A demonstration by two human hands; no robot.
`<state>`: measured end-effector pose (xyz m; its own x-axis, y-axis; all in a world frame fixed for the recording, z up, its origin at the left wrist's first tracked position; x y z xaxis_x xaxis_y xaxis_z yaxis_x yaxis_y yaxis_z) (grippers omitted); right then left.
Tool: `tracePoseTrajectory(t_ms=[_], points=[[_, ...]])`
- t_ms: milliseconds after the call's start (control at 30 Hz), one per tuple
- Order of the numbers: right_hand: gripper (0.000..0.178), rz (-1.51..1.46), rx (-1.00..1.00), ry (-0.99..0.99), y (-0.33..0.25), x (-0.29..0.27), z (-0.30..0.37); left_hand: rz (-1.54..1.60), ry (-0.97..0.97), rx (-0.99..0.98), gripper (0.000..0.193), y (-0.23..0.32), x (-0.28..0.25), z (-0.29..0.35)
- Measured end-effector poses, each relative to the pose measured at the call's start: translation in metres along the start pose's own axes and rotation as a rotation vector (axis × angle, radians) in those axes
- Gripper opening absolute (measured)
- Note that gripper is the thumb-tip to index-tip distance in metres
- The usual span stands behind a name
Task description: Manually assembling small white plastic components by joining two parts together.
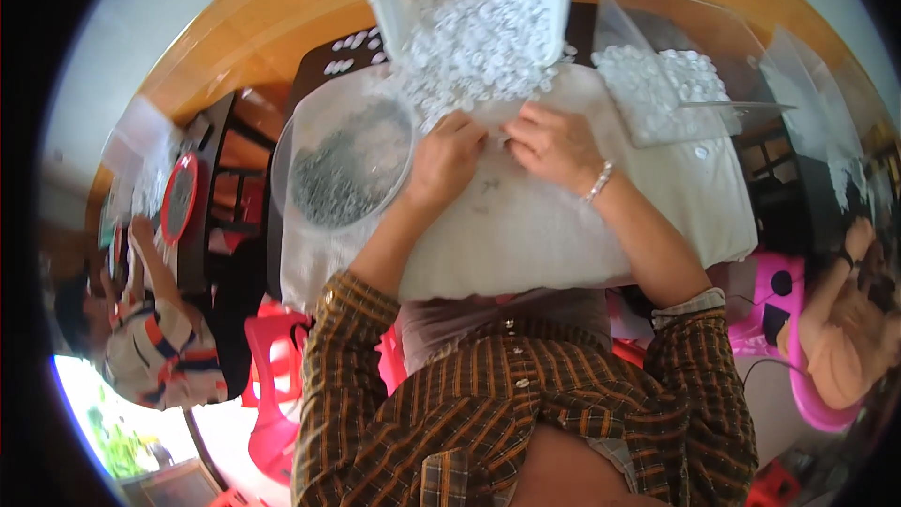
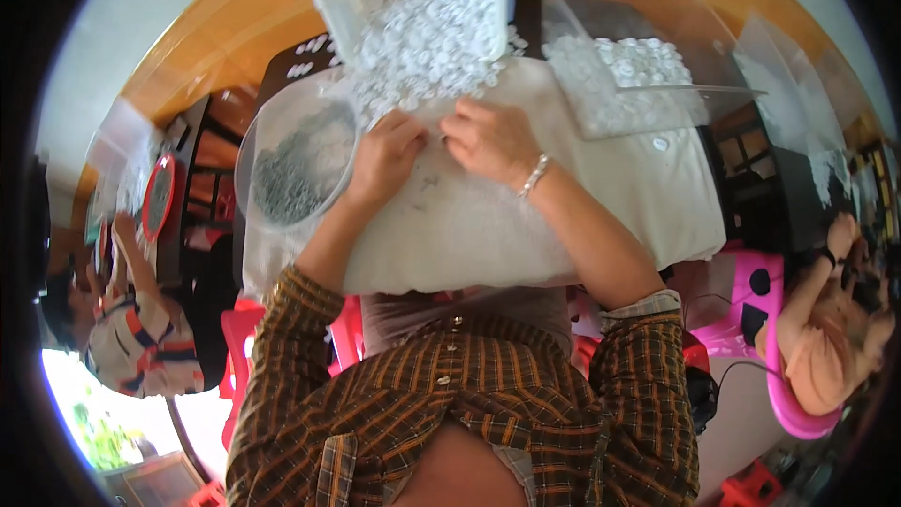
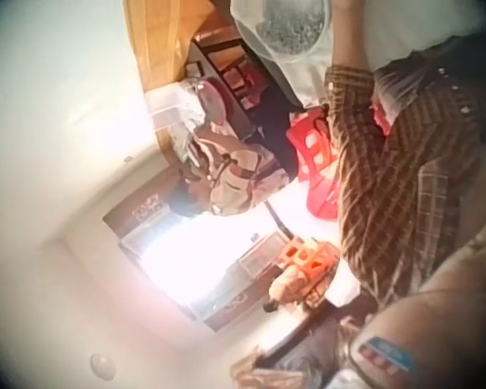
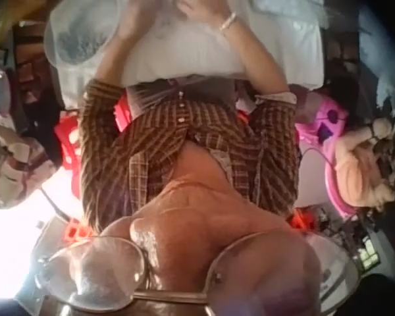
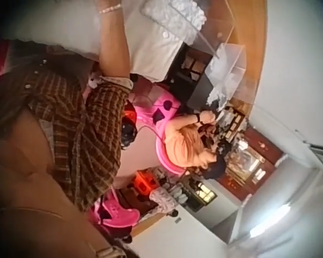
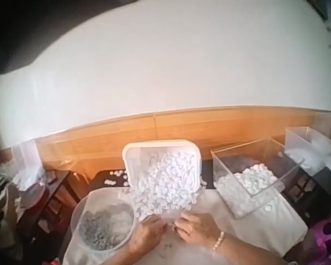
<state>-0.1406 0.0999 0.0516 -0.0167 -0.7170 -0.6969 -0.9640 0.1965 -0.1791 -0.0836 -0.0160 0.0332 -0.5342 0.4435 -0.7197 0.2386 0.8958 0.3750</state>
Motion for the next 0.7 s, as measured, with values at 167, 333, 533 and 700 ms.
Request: tracePoseTrajectory(t_ms=[167,333,533,700], points=[[0.007,-0.032,0.015,0.078,-0.007,-0.002,-0.005,0.531,0.107,-0.315,0.01,-0.011,-0.002,0.012],[0.008,-0.174,0.0,0.209,-0.004,-0.016,-0.003,0.868,0.031,-0.645,0.01,-0.006,0.01,0.008],[0.009,-0.221,0.002,0.203,-0.007,-0.019,-0.001,1.019,0.077,-0.708,0.009,-0.014,0.009,0.011],[0.012,-0.202,0.024,0.191,-0.002,-0.011,0.002,0.968,0.069,-0.68,0.008,-0.005,0.009,0.006]])
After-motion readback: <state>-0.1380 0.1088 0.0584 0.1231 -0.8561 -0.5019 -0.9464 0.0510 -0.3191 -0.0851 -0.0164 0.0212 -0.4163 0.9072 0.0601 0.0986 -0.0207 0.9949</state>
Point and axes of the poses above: each hand's wrist, its own z-axis away from the middle knuckle, its own x-axis out of the palm, y = z × x, the point moved 8 cm from there along -z, towards the middle knuckle, and after that the axes turned 3 degrees about y, right-handed, at the moved point
